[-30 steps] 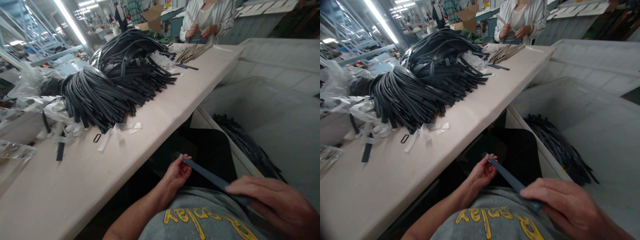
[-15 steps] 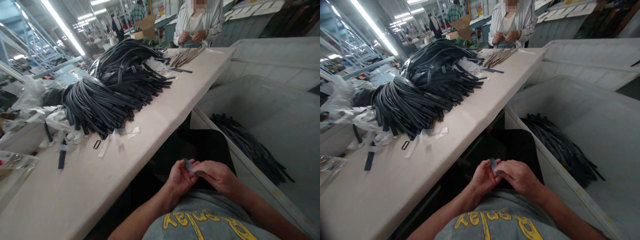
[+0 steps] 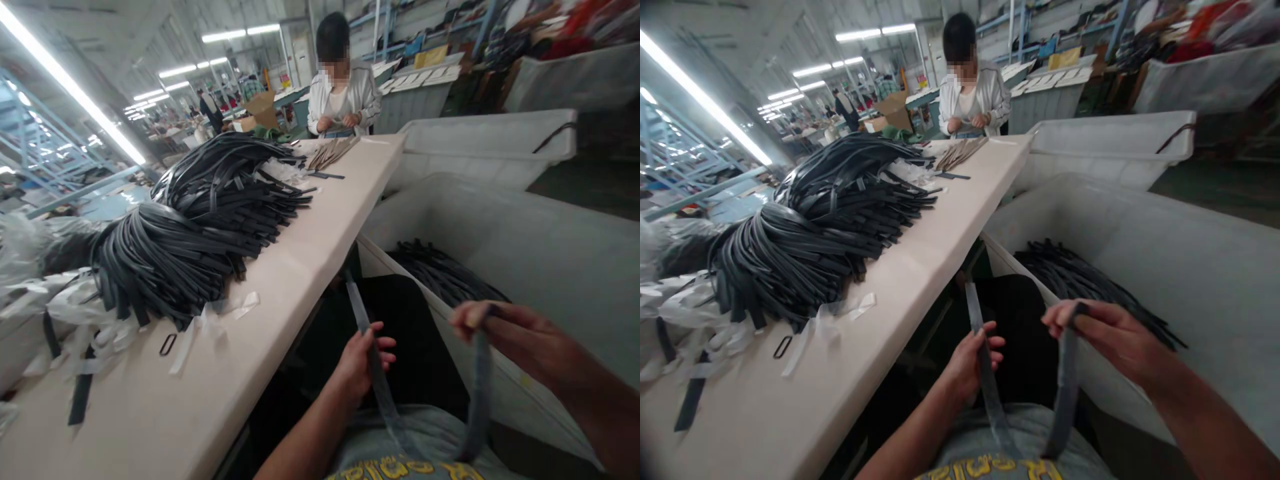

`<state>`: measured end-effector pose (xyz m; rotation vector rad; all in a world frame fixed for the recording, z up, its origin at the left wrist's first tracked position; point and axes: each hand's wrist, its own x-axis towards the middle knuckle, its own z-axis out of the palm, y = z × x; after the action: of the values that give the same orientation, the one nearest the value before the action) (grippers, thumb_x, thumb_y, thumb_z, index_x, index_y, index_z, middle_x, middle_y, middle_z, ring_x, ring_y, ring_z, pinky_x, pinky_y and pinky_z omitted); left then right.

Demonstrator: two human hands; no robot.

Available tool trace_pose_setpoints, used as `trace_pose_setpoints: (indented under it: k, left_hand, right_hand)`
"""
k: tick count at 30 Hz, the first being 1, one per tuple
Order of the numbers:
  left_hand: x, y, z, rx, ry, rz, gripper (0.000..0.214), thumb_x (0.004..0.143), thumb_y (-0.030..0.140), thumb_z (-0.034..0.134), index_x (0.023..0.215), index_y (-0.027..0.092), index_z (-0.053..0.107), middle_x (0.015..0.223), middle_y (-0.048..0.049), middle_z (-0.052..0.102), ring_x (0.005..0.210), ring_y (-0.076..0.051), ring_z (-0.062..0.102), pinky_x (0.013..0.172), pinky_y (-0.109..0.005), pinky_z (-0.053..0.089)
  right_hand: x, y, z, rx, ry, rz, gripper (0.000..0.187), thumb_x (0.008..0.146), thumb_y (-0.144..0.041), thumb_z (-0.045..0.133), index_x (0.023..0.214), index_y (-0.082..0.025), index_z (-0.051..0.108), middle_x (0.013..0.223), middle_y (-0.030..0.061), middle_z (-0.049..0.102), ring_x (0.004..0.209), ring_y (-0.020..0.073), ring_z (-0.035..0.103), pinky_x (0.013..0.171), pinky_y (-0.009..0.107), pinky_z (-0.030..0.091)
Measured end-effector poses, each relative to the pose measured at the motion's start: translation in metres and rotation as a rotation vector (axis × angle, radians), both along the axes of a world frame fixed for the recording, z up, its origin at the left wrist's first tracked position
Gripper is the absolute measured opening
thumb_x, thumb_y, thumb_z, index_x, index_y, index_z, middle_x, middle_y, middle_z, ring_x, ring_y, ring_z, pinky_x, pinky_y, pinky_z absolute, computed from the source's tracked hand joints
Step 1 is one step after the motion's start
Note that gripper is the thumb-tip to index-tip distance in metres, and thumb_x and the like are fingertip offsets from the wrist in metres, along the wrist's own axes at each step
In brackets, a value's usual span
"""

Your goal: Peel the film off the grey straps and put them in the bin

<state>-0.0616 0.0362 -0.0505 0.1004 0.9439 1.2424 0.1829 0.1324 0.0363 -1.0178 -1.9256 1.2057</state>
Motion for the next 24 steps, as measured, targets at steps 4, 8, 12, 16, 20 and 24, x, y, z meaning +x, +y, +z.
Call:
trace_pose_setpoints:
  k: [4,8,12,16,20,24]
  left_hand:
    - [0.009,-0.008,0.007,0.235,0.088,-0.244,0.047,0.087,0.047,0.061,0.119,0.013,0.059,0.087,-0.0100,0.073,0.056,-0.013,0.067,0.049,-0.018,0.044]
    - [0.014,-0.015,0.013,0.320,0.120,-0.416,0.046,0.088,0.048,0.060,0.117,0.013,0.061,0.086,-0.0101,0.073,0.056,-0.013,0.068,0.050,-0.018,0.044]
    - [0.015,-0.022,0.016,0.360,0.197,-0.491,0.045,0.088,0.051,0.059,0.116,0.016,0.062,0.089,-0.0090,0.073,0.057,-0.012,0.068,0.053,-0.019,0.045]
    - [0.012,-0.027,0.015,0.394,0.248,-0.526,0.051,0.084,0.058,0.061,0.115,0.017,0.062,0.088,-0.0087,0.073,0.056,-0.012,0.066,0.053,-0.020,0.044]
    - [0.012,-0.033,0.008,0.368,0.256,-0.601,0.056,0.080,0.062,0.063,0.113,0.017,0.062,0.087,-0.0084,0.072,0.055,-0.012,0.064,0.055,-0.022,0.046]
    - [0.004,-0.033,0.015,0.315,0.361,-0.570,0.060,0.079,0.063,0.063,0.115,0.015,0.064,0.092,-0.0108,0.072,0.066,-0.016,0.066,0.063,-0.025,0.047]
  right_hand:
    - [-0.050,0.026,-0.009,-0.518,0.354,0.129,0.031,0.076,-0.054,0.078,0.089,-0.026,0.076,0.134,0.0096,0.060,0.129,0.0329,0.049,0.101,0.047,0.048]
    - [-0.065,0.047,-0.021,-0.621,0.446,0.184,0.030,0.077,-0.048,0.079,0.092,-0.021,0.076,0.140,0.0113,0.055,0.132,0.0331,0.046,0.107,0.050,0.042]
    - [-0.067,0.062,-0.032,-0.607,0.524,0.099,0.033,0.078,-0.050,0.077,0.092,-0.020,0.076,0.135,0.0114,0.060,0.125,0.0315,0.053,0.107,0.050,0.042]
    - [-0.068,0.062,-0.040,-0.617,0.568,0.073,0.030,0.079,-0.049,0.077,0.092,-0.021,0.075,0.127,0.0103,0.065,0.122,0.0291,0.056,0.102,0.049,0.046]
    - [-0.073,0.059,-0.039,-0.624,0.585,0.110,0.034,0.074,-0.051,0.079,0.091,-0.021,0.074,0.115,0.0117,0.071,0.111,0.0306,0.064,0.094,0.051,0.052]
    - [-0.081,0.058,-0.020,-0.495,0.588,0.040,0.039,0.074,-0.056,0.078,0.092,-0.021,0.075,0.109,0.0105,0.073,0.104,0.0295,0.067,0.098,0.049,0.050]
